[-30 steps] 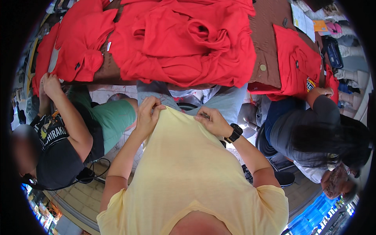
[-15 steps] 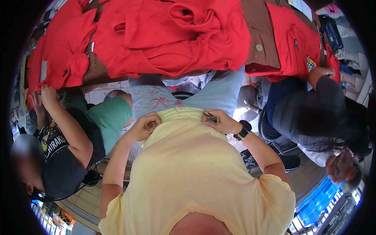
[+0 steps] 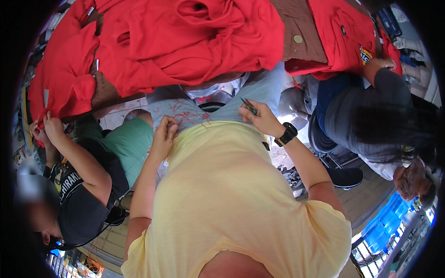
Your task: The person trims excess threads from red t-shirts using small snips while working at a table with other people.
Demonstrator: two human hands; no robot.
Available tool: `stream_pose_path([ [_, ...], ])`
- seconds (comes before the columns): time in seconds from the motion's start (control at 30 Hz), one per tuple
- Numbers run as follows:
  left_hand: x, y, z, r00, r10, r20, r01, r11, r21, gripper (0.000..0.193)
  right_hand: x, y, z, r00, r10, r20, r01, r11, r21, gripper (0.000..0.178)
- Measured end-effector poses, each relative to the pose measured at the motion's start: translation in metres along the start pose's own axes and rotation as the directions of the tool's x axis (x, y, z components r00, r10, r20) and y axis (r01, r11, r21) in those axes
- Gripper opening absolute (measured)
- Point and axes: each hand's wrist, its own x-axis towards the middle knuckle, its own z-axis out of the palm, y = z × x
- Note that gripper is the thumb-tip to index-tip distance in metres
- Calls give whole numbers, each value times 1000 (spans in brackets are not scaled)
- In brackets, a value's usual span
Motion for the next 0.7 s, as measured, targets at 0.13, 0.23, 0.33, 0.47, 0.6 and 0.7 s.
stream_pose_path([
  [0.13,-11,12,-8,898,44,439,49,979,-199,8,-11,-12,3,947,-98,307,74,993,88,27],
  [0.23,-6,-6,-5,888,155,433,-78,979,-190,8,-7,-8,15,937,-111,331,83,992,99,23],
  [0.33,19,-10,-9,992,119,-48,-124,984,-126,10,23,-5,5,990,6,144,-12,999,40,32],
  [0.47,32,6,-26,966,72,247,-55,996,-76,9,36,-38,-3,908,-78,411,169,967,-190,33],
  [0.6,58,88,-35,858,454,-240,-494,858,-139,10,48,-127,-19,913,-389,-125,371,918,-144,25],
  [0.7,63,175,-34,980,119,-162,-125,992,-25,16,74,-188,-44,769,-567,-294,391,782,-485,20],
])
